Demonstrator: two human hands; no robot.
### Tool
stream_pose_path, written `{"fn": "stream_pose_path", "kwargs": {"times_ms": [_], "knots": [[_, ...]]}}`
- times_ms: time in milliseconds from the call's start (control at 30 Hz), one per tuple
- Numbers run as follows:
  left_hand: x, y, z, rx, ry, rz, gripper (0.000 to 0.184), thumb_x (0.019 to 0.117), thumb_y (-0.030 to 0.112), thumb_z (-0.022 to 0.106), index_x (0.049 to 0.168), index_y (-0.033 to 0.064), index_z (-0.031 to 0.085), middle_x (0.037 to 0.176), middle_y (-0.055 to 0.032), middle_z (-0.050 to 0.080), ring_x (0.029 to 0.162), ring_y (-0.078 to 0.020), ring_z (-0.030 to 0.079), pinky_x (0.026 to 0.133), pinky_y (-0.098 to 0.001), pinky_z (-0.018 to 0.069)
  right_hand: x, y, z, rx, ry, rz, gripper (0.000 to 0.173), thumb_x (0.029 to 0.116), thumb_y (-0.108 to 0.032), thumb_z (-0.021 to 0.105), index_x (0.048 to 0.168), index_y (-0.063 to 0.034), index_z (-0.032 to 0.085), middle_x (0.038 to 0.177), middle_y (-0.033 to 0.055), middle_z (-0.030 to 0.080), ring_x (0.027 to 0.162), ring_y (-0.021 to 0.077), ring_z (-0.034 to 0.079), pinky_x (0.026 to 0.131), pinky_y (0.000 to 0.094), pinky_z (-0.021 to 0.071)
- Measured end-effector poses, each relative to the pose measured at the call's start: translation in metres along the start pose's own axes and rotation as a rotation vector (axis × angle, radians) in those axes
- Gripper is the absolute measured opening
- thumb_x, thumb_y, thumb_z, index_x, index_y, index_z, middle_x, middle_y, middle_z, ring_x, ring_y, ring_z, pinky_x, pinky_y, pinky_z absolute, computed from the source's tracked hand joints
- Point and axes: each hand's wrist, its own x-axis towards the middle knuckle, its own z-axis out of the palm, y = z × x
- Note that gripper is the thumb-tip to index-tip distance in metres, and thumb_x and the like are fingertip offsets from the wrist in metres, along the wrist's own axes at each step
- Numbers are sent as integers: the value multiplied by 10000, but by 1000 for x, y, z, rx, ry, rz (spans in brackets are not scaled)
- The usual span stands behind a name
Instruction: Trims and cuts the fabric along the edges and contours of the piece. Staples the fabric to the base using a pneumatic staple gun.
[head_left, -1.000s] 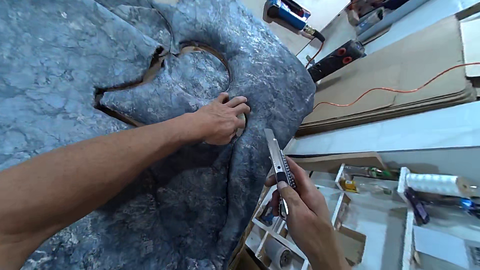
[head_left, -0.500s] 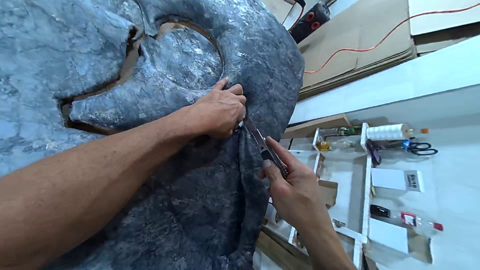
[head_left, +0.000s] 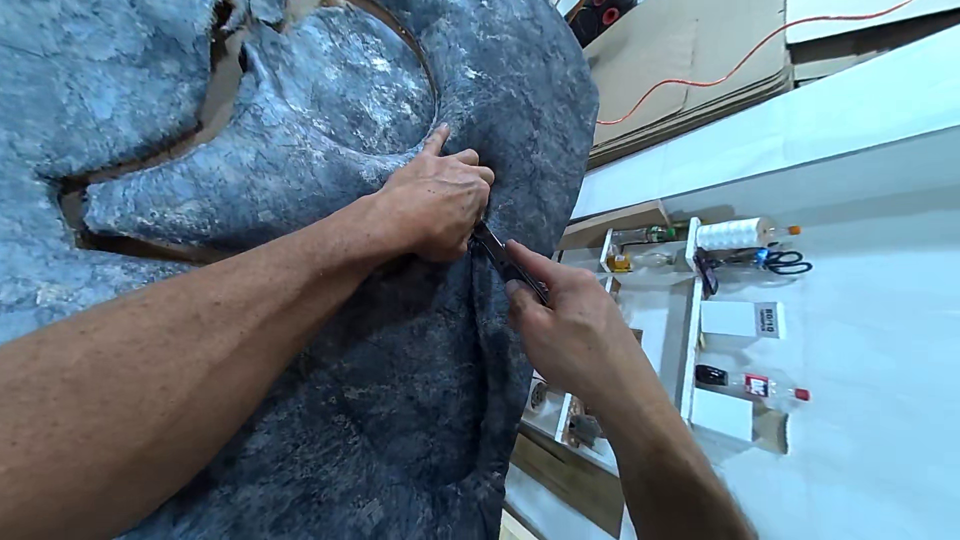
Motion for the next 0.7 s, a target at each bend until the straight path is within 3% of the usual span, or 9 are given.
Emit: {"fn": "stream_pose_path", "kwargs": {"times_ms": [133, 233, 367, 500, 633, 700], "knots": [[0, -2, -1, -24, -10, -3, 192, 913, 311, 656, 841, 167, 760, 1174, -17, 651, 1265, -270, 541, 1213, -671, 130, -7, -1, 3, -41, 19, -31, 474, 1063, -286, 460, 1534, -301, 511, 787, 24, 671, 561, 150, 588, 508, 401, 507], [0, -3, -2, -46, -5, 1, 190, 914, 298, 657, 836, 157, 757, 1168, -26, 654, 1248, -277, 551, 1215, -661, 134, -1, -6, 2, -25, -9, -15, 465, 1064, -257, 473, 1525, -259, 527, 846, 81, 698, 598, 210, 620, 510, 447, 506], [-2, -5, -1, -73, 18, 7, 180, 905, 293, 659, 833, 157, 754, 1174, -18, 650, 1227, -271, 561, 1205, -665, 154, -6, -3, 2, 7, -32, -4, 473, 1072, -271, 463, 1542, -305, 500, 740, 29, 657, 498, 145, 573, 448, 377, 508], [0, -6, 0, -86, 30, 3, 157, 891, 285, 675, 836, 162, 755, 1219, -14, 634, 1242, -271, 553, 1209, -662, 155, -7, -3, 1, -12, -45, -33, 478, 1065, -260, 472, 1542, -284, 502, 792, 55, 677, 540, 176, 592, 473, 410, 501], [-1, -8, 0, -112, 48, -5, 170, 898, 276, 658, 819, 155, 747, 1230, -18, 634, 1245, -270, 555, 1210, -658, 164, -13, 7, 5, -12, -32, -57, 481, 1052, -283, 475, 1532, -295, 513, 757, 8, 672, 520, 123, 595, 478, 370, 538], [-1, -8, 0, -123, 49, 6, 170, 902, 260, 651, 819, 151, 752, 1235, -27, 632, 1241, -275, 556, 1203, -660, 176, -8, 5, 4, -69, -36, -91, 475, 1060, -267, 471, 1532, -261, 516, 836, 50, 700, 609, 178, 626, 535, 431, 526]]}}
